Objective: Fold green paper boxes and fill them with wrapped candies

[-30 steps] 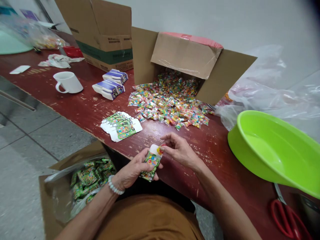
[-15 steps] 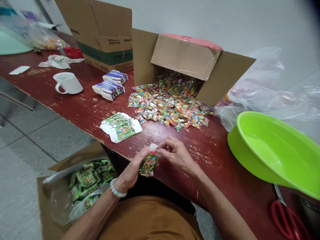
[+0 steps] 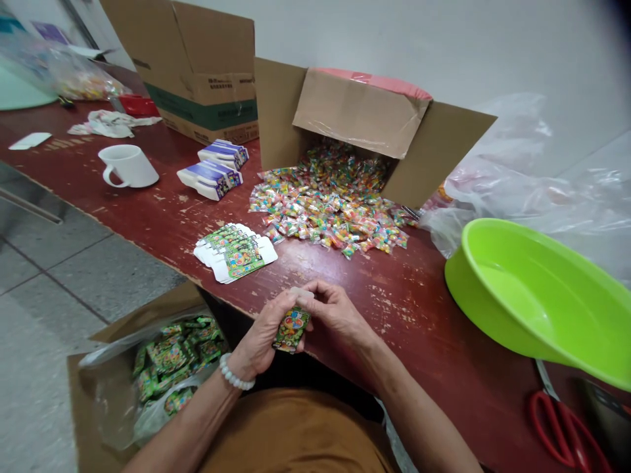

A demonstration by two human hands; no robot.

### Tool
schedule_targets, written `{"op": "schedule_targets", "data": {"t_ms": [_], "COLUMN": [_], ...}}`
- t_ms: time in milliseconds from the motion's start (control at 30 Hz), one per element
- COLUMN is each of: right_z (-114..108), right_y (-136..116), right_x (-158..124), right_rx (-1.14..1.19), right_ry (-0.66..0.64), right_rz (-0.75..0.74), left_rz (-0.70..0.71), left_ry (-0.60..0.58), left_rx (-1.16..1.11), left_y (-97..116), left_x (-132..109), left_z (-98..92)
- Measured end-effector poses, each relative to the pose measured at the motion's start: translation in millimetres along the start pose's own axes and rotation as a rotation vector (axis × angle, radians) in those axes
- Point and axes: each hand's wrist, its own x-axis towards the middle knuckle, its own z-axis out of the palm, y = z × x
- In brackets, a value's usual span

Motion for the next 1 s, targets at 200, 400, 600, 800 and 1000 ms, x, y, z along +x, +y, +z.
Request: {"op": "schedule_targets", "data": {"t_ms": [200, 400, 600, 800, 1000], "right_z": [0.0, 1.7, 3.3, 6.9, 20.9], "right_y": [-9.1, -10.3, -11.2, 2.6, 18.9], "right_x": [-6.7, -1.9, -1.2, -15.8, -15.1], "right_rx": [-0.494, -0.098, -0.12, -0.581, -1.044], "right_ry": [0.08, 0.022, 0.033, -0.041, 0.039], "right_rz": [-0.413, -0.084, -0.135, -0.449, -0.509], "left_rz": [-0.2, -0.103, -0.096, -0.116, 0.04], "left_ry": [-0.132, -0.048, -0.045, 0.085, 0.184], "left_rx": [-0.207, -0.123, -0.123, -0.269, -0.359], "left_y": [12.2, 9.3, 8.3, 10.7, 3.6], "left_x": [-1.8, -4.0, -3.9, 2.2, 5.1], "left_z": [-3.3, 2.9, 0.3, -4.5, -1.1]}}
